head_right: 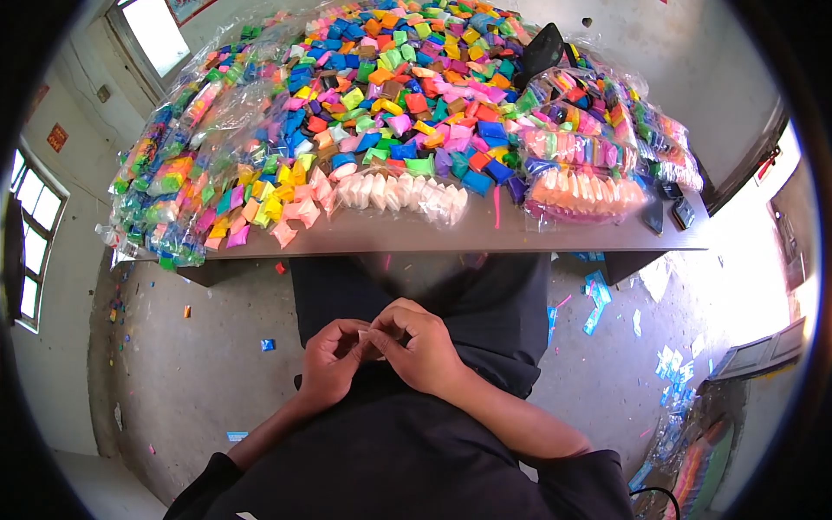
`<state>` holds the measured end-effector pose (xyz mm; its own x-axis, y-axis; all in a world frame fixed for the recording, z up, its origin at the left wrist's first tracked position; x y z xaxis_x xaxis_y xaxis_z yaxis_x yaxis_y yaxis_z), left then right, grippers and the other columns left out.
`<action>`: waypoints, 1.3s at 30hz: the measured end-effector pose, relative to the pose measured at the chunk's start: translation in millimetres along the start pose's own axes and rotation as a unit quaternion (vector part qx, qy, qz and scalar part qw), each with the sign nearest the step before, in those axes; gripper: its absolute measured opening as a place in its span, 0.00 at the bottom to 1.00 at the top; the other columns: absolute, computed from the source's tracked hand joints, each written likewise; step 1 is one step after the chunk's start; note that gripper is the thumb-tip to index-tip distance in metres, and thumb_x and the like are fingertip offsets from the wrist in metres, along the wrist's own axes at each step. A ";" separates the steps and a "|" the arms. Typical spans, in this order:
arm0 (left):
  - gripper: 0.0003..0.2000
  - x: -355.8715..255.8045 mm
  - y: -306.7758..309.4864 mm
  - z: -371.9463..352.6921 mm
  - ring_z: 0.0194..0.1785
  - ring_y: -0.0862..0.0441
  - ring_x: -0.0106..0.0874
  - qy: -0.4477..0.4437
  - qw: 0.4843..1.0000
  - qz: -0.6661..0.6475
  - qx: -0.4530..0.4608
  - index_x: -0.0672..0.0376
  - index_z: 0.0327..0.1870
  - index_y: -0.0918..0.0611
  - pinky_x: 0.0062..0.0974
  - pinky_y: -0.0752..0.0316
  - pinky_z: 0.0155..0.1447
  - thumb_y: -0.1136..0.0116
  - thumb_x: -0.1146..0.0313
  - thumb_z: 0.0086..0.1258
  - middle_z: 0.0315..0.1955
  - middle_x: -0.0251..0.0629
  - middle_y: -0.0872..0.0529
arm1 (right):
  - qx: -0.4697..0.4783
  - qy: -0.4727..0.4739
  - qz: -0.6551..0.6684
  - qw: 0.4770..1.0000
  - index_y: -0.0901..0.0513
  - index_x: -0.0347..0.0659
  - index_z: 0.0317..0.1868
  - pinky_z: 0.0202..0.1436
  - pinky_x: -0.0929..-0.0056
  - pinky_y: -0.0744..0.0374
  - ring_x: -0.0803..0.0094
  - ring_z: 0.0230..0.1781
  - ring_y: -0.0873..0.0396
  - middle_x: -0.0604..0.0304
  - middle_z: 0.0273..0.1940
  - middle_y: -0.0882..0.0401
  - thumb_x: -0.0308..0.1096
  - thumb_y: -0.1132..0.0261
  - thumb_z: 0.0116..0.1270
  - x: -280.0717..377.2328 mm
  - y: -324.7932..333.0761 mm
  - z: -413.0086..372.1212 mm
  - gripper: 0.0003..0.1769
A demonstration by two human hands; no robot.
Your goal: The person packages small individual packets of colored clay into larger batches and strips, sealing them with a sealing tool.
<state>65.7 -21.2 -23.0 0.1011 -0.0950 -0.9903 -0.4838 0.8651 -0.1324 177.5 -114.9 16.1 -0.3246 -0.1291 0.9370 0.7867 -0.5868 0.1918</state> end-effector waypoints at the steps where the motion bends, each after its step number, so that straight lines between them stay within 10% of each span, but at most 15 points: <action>1: 0.08 0.8 -0.5 0.0 0.50 0.14 0.21 -0.002 1.000 0.010 0.004 0.66 0.54 0.19 0.23 0.18 0.55 0.40 0.72 0.82 0.46 0.34 0.12 | 0.000 0.000 0.000 1.000 0.16 0.35 0.38 0.40 0.72 0.23 0.70 0.33 0.22 0.58 0.36 0.18 0.24 0.25 0.67 0.3 -0.3 0.1 0.06; 34: 0.04 -13.4 11.2 -0.6 0.39 0.19 0.20 -0.034 0.994 -0.082 -0.071 0.66 0.48 0.19 0.17 0.24 0.40 0.42 0.74 0.81 0.42 0.40 0.12 | 0.006 -0.028 0.017 0.999 0.17 0.35 0.41 0.42 0.72 0.21 0.72 0.37 0.18 0.57 0.39 0.18 0.19 0.28 0.66 -5.5 3.9 -8.4 0.07; 39: 0.03 -0.2 4.5 -1.6 0.37 0.20 0.20 0.002 1.000 0.010 -0.021 0.65 0.46 0.18 0.19 0.25 0.41 0.39 0.80 0.77 0.41 0.36 0.13 | 0.010 0.007 -0.010 1.000 0.17 0.33 0.40 0.42 0.66 0.18 0.59 0.38 0.15 0.52 0.39 0.18 0.17 0.30 0.65 -1.1 0.7 -10.7 0.06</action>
<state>62.1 -18.1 -23.4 0.0870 -0.0797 -0.9930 -0.5212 0.8458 -0.1136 172.8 -123.8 12.1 -0.3483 -0.1290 0.9285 0.7899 -0.5737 0.2167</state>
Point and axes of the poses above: each hand's wrist, its own z-axis towards the middle knuckle, its own y-axis out of the back of the hand, x = y × z, the point moved 9 cm from there along z, towards the middle knuckle
